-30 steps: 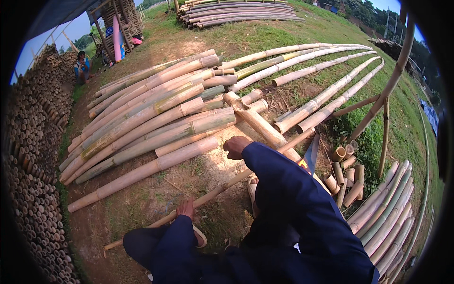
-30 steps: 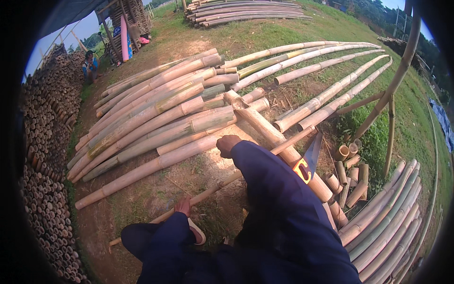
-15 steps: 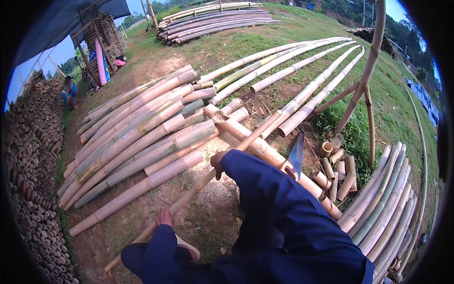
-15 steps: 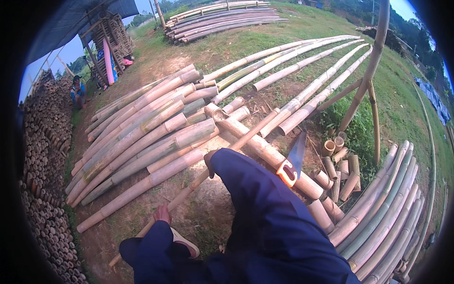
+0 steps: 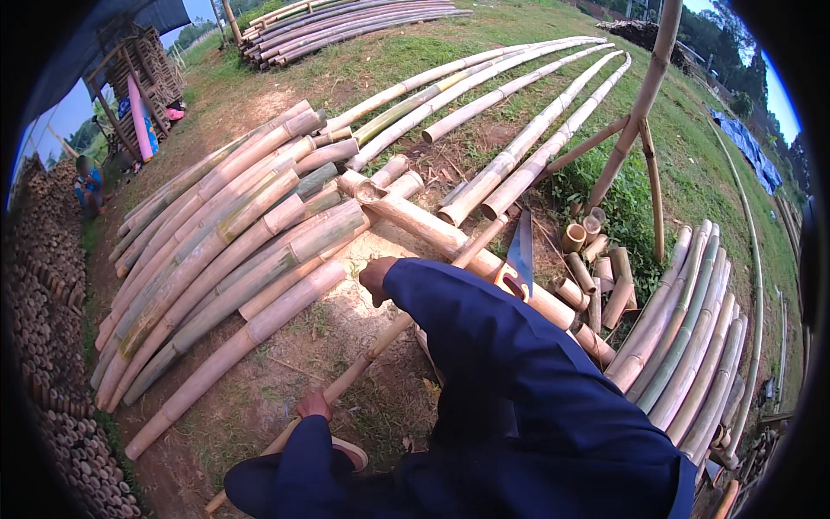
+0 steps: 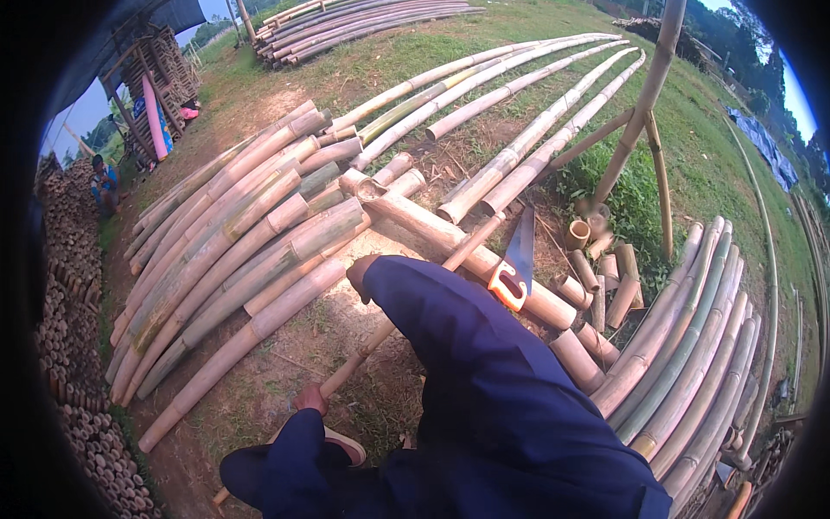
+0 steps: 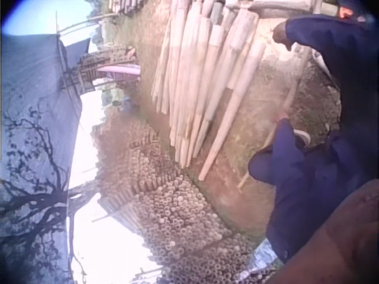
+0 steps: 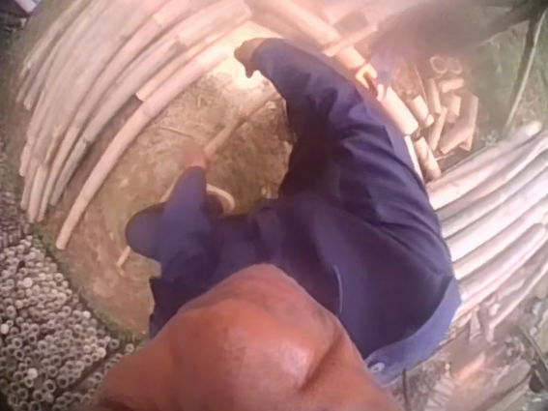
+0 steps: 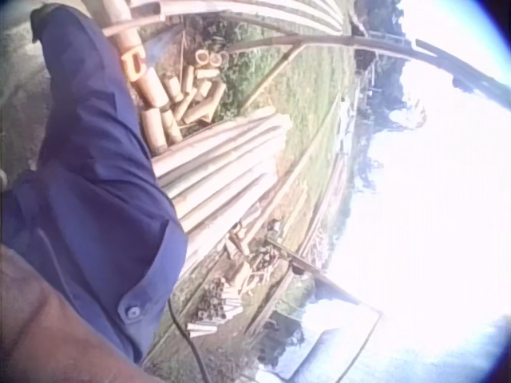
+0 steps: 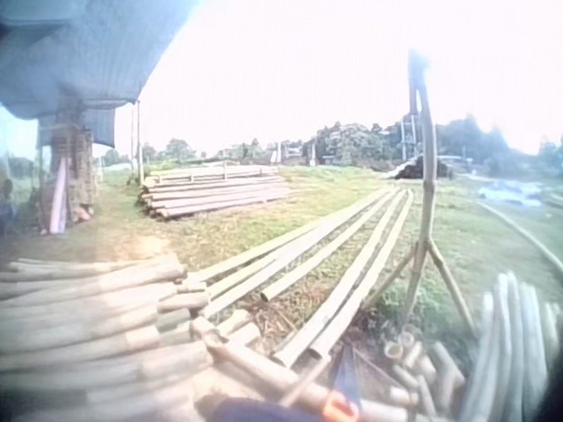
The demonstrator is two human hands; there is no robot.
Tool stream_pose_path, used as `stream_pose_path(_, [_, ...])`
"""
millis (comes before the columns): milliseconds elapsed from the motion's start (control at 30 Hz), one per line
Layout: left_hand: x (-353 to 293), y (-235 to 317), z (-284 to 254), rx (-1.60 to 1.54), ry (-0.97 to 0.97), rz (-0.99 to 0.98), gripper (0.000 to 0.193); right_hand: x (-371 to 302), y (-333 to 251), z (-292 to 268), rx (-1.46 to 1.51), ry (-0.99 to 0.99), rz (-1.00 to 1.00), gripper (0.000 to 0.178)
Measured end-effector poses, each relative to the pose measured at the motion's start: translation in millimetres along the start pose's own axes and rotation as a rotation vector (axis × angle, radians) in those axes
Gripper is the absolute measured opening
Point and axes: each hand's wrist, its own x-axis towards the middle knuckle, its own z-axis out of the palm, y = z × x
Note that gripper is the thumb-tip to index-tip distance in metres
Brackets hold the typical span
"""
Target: The person selects a bamboo pole from a pile, positions it on a support, and uses a hand saw to cut it into shorter sections. The cut pieces are placed on the ground nearby.
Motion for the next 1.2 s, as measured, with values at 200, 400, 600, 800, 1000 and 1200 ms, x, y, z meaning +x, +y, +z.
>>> stream_pose_path(200, [9,35,-9,-0.080,0.010,0.098,0.029,3,-9,7,-0.011,0.048,0.015,0.034])
stream_pose_path(400, [26,22,11,-0.114,-0.066,0.091,0.030,16,-24,2,-0.034,0.075,-0.023,0.032])
stream_pose_path(600, [33,21,-5,-0.178,-0.136,0.088,0.031,18,-16,4,-0.042,0.073,-0.021,0.032])
stream_pose_path(800, [34,-10,-88,-0.236,0.015,0.020,0.035,33,-20,6,-0.055,0.064,-0.042,0.035])
stream_pose_path(1000, [13,-65,-230,-0.191,0.301,-0.039,0.041,8,2,-7,-0.238,0.221,0.306,0.022])
stream_pose_path(1200, [-18,-136,-267,-0.098,0.395,-0.147,0.038,20,4,1,-0.266,0.168,0.221,0.023])
